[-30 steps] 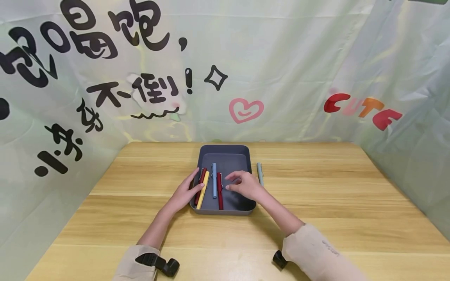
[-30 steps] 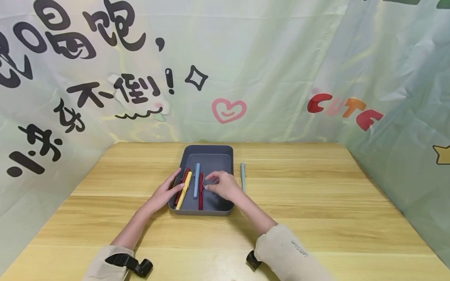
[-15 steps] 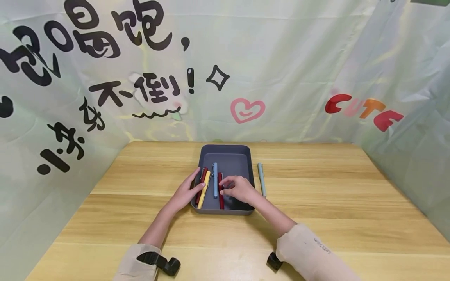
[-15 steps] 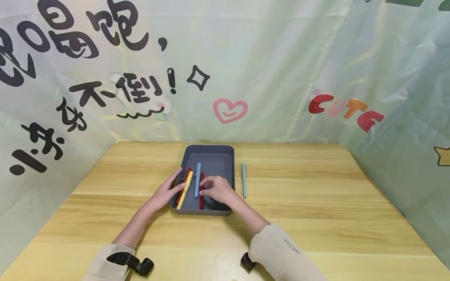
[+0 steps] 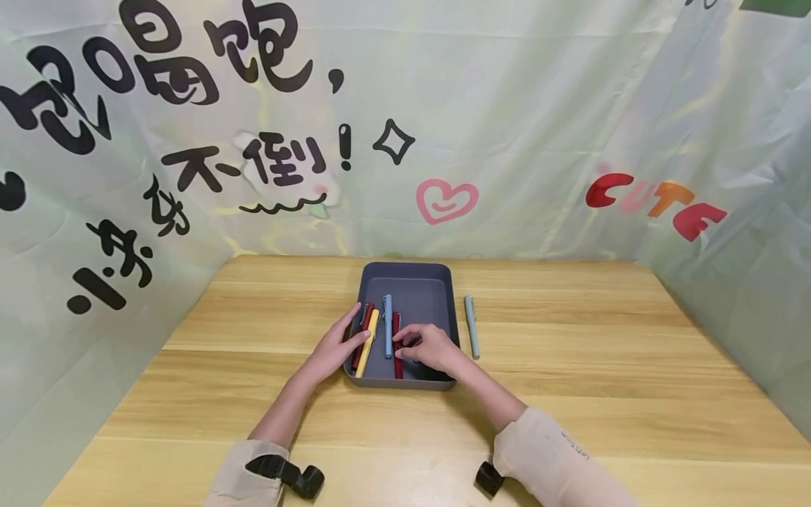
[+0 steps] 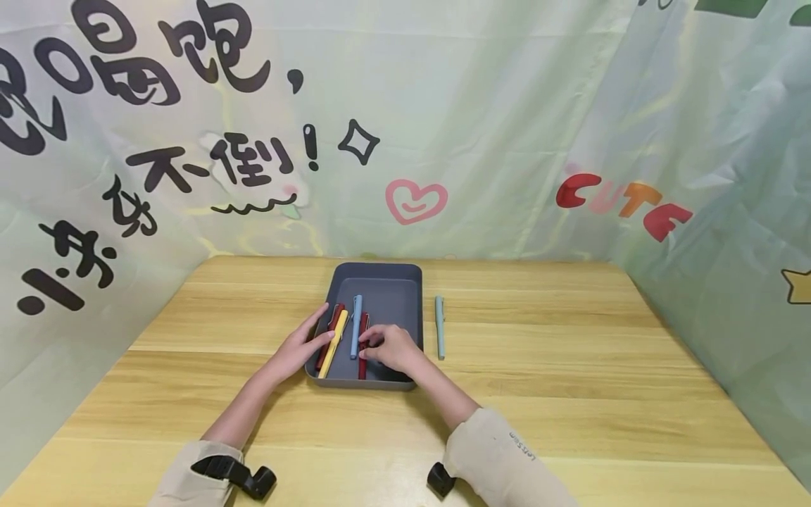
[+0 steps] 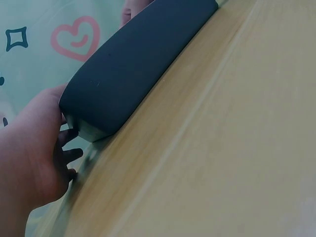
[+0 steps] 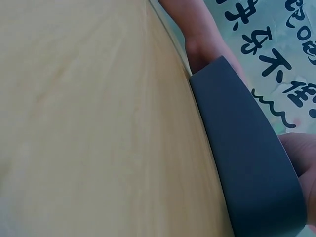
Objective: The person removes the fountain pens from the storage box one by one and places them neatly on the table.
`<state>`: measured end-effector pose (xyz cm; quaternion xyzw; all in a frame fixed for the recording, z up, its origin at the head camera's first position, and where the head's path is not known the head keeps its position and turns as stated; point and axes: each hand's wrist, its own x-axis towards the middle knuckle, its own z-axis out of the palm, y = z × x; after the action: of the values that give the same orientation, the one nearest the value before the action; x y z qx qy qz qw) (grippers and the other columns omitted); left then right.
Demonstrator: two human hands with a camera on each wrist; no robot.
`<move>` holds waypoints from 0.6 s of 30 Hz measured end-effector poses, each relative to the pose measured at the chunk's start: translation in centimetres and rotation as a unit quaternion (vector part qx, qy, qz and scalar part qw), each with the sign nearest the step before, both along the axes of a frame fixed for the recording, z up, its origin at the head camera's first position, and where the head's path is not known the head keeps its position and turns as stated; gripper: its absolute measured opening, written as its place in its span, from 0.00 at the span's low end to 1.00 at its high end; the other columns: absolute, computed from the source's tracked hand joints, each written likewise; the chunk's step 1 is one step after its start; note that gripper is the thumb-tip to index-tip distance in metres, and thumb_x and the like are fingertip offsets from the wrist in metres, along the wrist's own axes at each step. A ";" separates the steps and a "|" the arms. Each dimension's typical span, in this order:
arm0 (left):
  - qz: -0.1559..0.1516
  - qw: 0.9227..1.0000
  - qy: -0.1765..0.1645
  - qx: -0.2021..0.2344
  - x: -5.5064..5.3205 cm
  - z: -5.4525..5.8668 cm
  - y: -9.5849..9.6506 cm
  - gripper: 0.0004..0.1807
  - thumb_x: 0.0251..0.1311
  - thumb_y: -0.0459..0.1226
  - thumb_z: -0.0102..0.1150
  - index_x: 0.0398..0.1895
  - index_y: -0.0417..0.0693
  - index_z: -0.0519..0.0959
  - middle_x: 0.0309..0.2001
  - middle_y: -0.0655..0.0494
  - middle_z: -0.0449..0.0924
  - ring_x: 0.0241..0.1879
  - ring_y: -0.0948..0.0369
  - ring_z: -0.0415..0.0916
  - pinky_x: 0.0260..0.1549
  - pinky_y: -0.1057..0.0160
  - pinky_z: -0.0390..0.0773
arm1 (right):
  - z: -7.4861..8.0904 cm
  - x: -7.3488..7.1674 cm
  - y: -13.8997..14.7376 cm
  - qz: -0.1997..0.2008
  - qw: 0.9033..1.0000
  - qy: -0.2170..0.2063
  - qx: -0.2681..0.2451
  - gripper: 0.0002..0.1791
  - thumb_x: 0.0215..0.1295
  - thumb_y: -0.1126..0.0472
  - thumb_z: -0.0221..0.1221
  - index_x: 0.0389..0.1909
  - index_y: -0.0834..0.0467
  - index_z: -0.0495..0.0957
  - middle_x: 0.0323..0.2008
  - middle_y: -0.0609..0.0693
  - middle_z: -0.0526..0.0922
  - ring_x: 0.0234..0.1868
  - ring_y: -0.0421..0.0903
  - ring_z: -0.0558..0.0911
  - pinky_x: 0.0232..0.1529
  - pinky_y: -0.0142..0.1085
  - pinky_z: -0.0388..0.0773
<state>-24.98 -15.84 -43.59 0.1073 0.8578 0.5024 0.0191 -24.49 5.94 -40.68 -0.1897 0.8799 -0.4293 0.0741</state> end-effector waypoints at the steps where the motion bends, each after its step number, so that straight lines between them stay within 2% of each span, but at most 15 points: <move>1: 0.000 1.000 0.000 0.000 0.0 0.0 0.0 0.36 0.63 0.47 0.53 0.72 0.55 0.51 0.69 0.46 0.49 0.67 0.48 0.45 0.61 0.43 0.48 | -0.1 0.0 0.0 0.002 1.000 0.002 0.002 0.11 0.53 0.63 0.66 0.39 0.59 0.81 0.31 0.48 0.79 0.27 0.41 0.77 0.27 0.33 0.75; 9: -0.002 1.000 0.001 0.000 -0.1 -0.1 0.1 0.37 0.62 0.49 0.53 0.72 0.55 0.51 0.69 0.46 0.48 0.67 0.48 0.45 0.61 0.43 0.48 | -0.3 0.0 -0.1 0.007 0.999 0.035 0.017 0.10 0.53 0.63 0.66 0.37 0.57 0.81 0.30 0.49 0.77 0.28 0.42 0.76 0.29 0.34 0.73; 18: 0.003 1.000 -0.002 -0.003 0.0 0.0 0.1 0.37 0.62 0.49 0.53 0.72 0.55 0.52 0.69 0.46 0.49 0.67 0.48 0.45 0.61 0.44 0.48 | -0.5 -0.2 -0.1 0.021 0.999 0.036 0.034 0.12 0.51 0.61 0.68 0.37 0.55 0.80 0.32 0.49 0.74 0.30 0.43 0.73 0.30 0.34 0.71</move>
<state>-25.00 -15.78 -43.57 0.1032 0.8597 0.4999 0.0197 -24.66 5.79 -41.21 -0.2204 0.8921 -0.3901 0.0577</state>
